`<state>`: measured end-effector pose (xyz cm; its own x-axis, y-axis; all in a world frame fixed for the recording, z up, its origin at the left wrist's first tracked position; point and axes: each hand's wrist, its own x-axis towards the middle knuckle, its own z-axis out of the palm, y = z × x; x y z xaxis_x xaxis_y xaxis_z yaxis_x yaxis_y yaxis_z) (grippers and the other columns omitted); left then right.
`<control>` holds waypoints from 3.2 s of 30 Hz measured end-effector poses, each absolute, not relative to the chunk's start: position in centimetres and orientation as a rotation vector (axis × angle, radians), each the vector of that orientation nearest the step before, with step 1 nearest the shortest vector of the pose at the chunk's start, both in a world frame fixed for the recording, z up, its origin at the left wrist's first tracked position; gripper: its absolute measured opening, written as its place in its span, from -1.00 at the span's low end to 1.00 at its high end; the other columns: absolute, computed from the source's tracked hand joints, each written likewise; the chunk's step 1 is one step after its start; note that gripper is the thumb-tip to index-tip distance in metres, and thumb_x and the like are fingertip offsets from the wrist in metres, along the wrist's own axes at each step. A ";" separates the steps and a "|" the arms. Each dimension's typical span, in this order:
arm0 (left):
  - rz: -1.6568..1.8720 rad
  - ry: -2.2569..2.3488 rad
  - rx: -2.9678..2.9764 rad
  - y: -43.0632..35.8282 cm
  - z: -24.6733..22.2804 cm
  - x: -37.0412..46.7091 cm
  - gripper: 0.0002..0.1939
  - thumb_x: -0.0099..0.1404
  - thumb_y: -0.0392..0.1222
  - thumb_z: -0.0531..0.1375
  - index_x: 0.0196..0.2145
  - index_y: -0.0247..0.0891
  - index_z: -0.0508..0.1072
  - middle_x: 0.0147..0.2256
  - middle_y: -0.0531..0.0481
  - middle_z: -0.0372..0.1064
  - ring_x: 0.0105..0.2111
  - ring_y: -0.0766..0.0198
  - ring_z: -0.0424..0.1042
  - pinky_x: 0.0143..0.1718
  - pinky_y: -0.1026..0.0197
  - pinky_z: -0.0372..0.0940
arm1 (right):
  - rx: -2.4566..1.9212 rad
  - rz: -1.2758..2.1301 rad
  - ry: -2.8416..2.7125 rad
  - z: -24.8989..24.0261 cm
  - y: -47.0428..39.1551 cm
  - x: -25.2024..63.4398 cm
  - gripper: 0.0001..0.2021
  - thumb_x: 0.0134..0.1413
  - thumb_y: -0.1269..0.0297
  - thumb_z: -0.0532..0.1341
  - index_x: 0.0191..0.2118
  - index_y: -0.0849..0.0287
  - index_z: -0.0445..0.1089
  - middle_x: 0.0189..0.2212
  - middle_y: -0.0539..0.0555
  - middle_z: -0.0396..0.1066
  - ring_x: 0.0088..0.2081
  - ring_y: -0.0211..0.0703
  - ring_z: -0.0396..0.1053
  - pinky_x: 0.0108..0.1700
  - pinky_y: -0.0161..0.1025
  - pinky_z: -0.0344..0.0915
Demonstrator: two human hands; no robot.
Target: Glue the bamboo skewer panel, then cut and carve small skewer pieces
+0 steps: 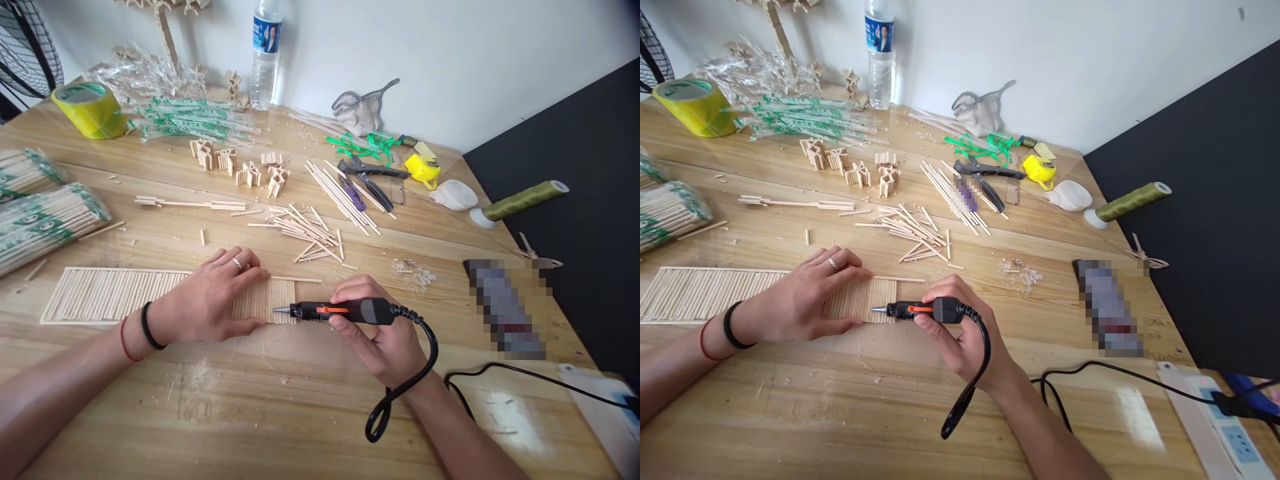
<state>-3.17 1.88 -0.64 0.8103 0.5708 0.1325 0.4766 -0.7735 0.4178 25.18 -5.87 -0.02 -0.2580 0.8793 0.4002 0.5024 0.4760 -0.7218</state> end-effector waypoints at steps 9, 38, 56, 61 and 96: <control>0.356 0.798 2.616 1.9 -0.5 -3.1 -0.42 0.33 0.15 0.26 0.15 -0.30 0.42 0.01 -0.24 0.36 0.01 -0.08 0.37 0.08 -0.16 0.32 | -1.133 0.614 -1.907 0.2 -5.8 25.4 -0.94 0.27 0.36 0.24 -0.16 0.09 0.40 -0.31 0.04 0.42 -0.25 -0.10 0.43 -0.18 -0.16 0.37; 0.367 0.806 2.583 1.9 -0.5 -3.2 -0.42 0.31 0.13 0.28 0.15 -0.27 0.43 0.01 -0.22 0.37 0.01 -0.08 0.38 0.10 -0.17 0.33 | -1.385 0.636 -1.762 -0.8 -5.1 27.1 -0.78 0.32 0.07 0.23 -0.24 0.10 0.44 -0.33 0.07 0.47 -0.28 -0.05 0.45 -0.24 -0.13 0.34; 0.356 0.789 2.609 1.9 -0.6 -3.2 -0.41 0.33 0.14 0.27 0.16 -0.32 0.42 0.01 -0.26 0.36 0.01 -0.10 0.38 0.08 -0.19 0.34 | -1.380 0.688 -1.769 -1.2 -4.9 27.4 -0.79 0.32 0.07 0.25 -0.22 0.11 0.45 -0.32 0.06 0.50 -0.27 -0.06 0.46 -0.22 -0.14 0.33; 0.328 0.788 2.636 1.9 -0.6 -3.2 -0.41 0.36 0.15 0.24 0.16 -0.34 0.41 0.02 -0.26 0.35 0.01 -0.08 0.37 0.09 -0.17 0.34 | -1.355 0.707 -1.756 -1.2 -4.9 27.4 -0.80 0.31 0.09 0.26 -0.24 0.11 0.46 -0.33 0.04 0.48 -0.28 -0.09 0.46 -0.24 -0.17 0.33; 0.360 0.756 2.667 2.0 -0.7 -3.3 -0.43 0.40 0.14 0.20 0.16 -0.35 0.41 0.01 -0.26 0.35 -0.02 -0.06 0.36 0.06 -0.16 0.33 | -1.275 0.853 -1.727 -0.8 -5.1 26.6 -0.92 0.27 0.22 0.32 -0.25 0.07 0.48 -0.29 0.03 0.49 -0.24 -0.13 0.47 -0.21 -0.26 0.37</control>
<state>-3.31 1.96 -0.73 0.8257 0.5446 0.1467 0.4572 -0.7986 0.3915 26.57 -5.14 -0.78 -0.1641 0.9636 0.2111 0.4181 0.2618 -0.8699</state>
